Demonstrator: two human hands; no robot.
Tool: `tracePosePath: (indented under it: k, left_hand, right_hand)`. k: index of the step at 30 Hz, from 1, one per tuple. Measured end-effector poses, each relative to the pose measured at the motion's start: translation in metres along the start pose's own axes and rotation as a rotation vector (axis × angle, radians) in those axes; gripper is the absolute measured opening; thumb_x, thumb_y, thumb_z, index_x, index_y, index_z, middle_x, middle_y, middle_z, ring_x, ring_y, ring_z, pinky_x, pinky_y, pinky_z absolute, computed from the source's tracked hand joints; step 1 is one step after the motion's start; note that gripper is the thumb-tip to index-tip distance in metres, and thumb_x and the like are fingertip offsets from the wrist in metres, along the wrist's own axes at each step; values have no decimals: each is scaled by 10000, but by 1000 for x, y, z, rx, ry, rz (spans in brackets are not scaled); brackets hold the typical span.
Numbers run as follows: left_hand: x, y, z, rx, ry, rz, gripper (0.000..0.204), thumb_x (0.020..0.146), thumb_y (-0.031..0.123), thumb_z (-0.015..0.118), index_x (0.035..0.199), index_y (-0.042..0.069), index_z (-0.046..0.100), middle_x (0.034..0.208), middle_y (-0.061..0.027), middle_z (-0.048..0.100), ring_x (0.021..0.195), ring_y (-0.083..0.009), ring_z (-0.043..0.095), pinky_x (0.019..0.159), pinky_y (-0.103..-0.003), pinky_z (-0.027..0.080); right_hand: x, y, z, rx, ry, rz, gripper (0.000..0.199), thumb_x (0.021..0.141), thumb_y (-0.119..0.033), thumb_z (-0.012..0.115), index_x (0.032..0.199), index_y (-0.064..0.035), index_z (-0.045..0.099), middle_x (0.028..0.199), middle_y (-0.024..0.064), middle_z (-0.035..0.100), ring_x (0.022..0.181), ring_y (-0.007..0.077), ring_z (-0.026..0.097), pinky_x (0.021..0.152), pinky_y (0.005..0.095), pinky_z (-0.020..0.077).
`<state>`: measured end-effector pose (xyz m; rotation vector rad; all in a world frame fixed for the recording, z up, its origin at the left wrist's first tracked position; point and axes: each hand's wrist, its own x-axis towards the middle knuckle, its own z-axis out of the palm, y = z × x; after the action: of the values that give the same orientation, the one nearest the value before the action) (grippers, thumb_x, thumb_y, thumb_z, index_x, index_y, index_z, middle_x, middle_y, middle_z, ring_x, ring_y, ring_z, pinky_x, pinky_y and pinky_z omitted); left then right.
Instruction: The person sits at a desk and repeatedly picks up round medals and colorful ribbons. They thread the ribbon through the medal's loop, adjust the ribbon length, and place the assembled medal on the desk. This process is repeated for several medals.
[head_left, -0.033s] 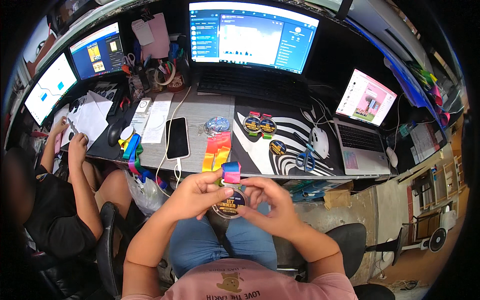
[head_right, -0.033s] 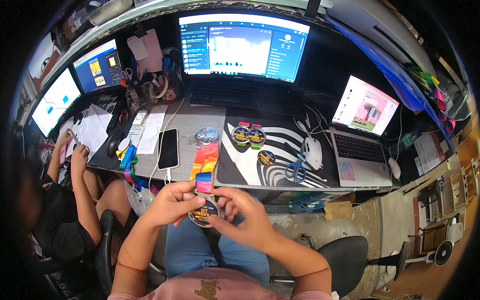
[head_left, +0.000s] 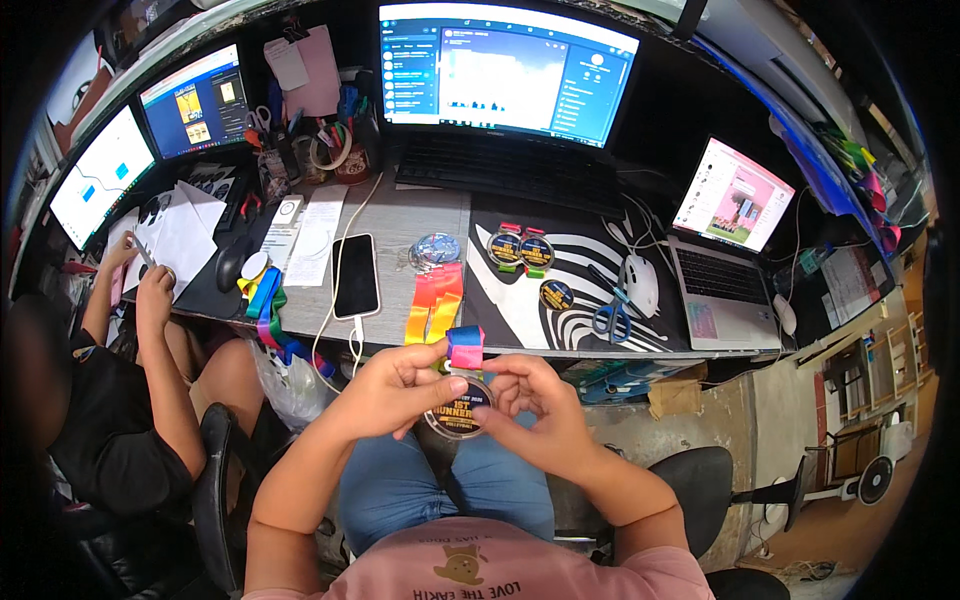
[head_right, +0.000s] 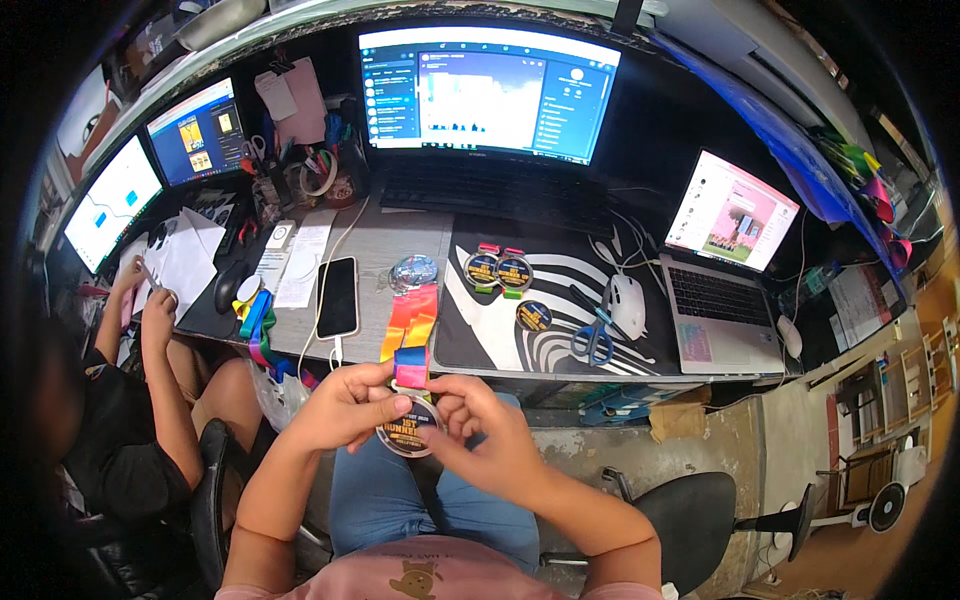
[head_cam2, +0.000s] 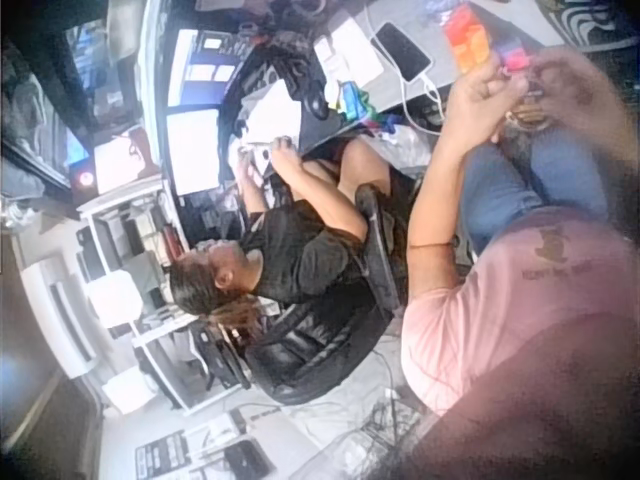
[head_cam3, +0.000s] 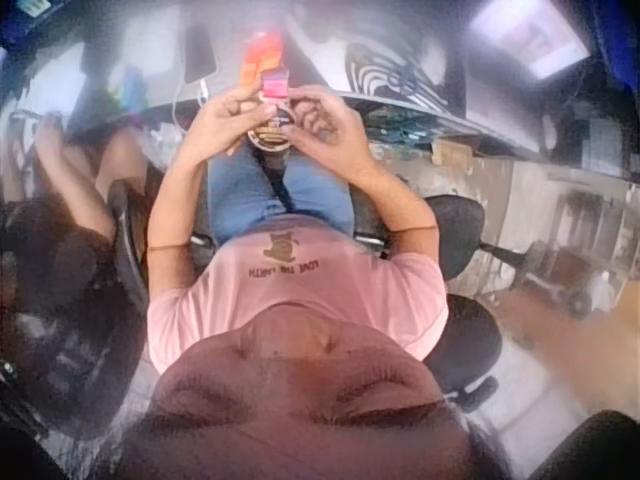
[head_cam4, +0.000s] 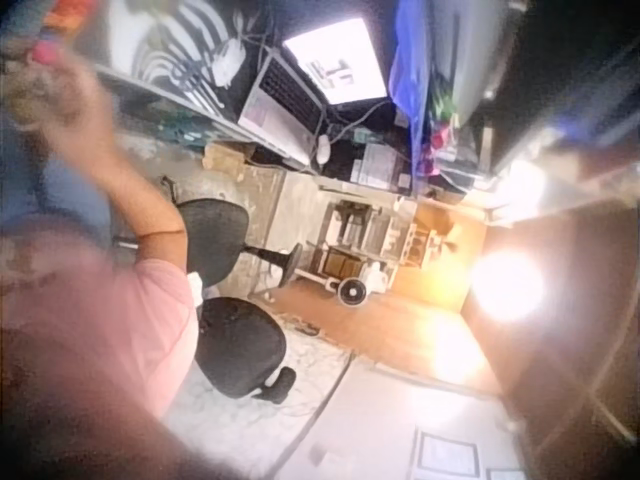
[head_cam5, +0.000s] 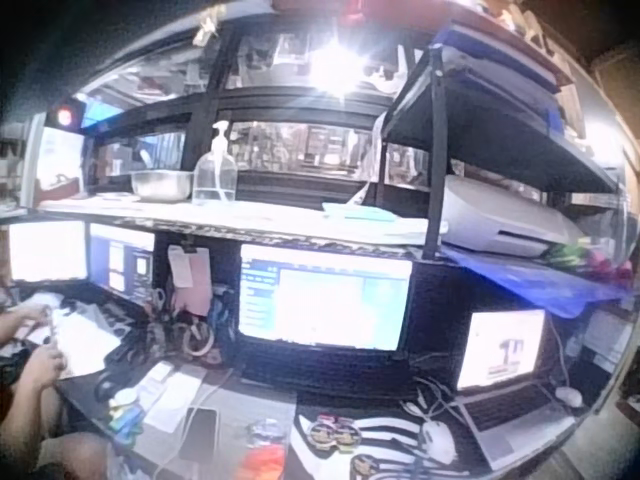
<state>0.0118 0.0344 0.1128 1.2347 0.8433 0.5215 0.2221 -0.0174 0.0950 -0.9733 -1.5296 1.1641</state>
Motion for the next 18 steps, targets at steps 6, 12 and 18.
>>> tracePosePath:
  k: [6, 12, 18]
  left_hand:
    - [5, -3, -7, 3, -76, 13, 592, 925, 173, 663, 1435, 30, 399, 727, -3, 654, 405, -17, 448, 353, -174, 327]
    - [16, -18, -14, -55, -165, 4, 646, 952, 149, 616, 1486, 12, 280, 706, -7, 619, 397, -28, 441, 353, -179, 332]
    - [41, -35, -9, -71, -215, -8, 642, 972, 190, 590, 1474, -39, 262, 670, -6, 576, 381, -42, 433, 347, -191, 331]
  right_hand:
    - [13, 8, -11, 171, 17, 114, 403, 850, 35, 688, 1221, 13, 531, 860, 36, 602, 704, 41, 577, 559, 166, 504]
    - [20, 13, -19, 213, 38, 206, 408, 861, 8, 687, 1232, -4, 517, 868, 36, 599, 748, 52, 576, 581, 180, 488]
    - [19, 36, -32, 459, 96, 349, 470, 815, 61, 698, 1224, -15, 480, 964, 113, 686, 839, 99, 644, 723, 220, 504]
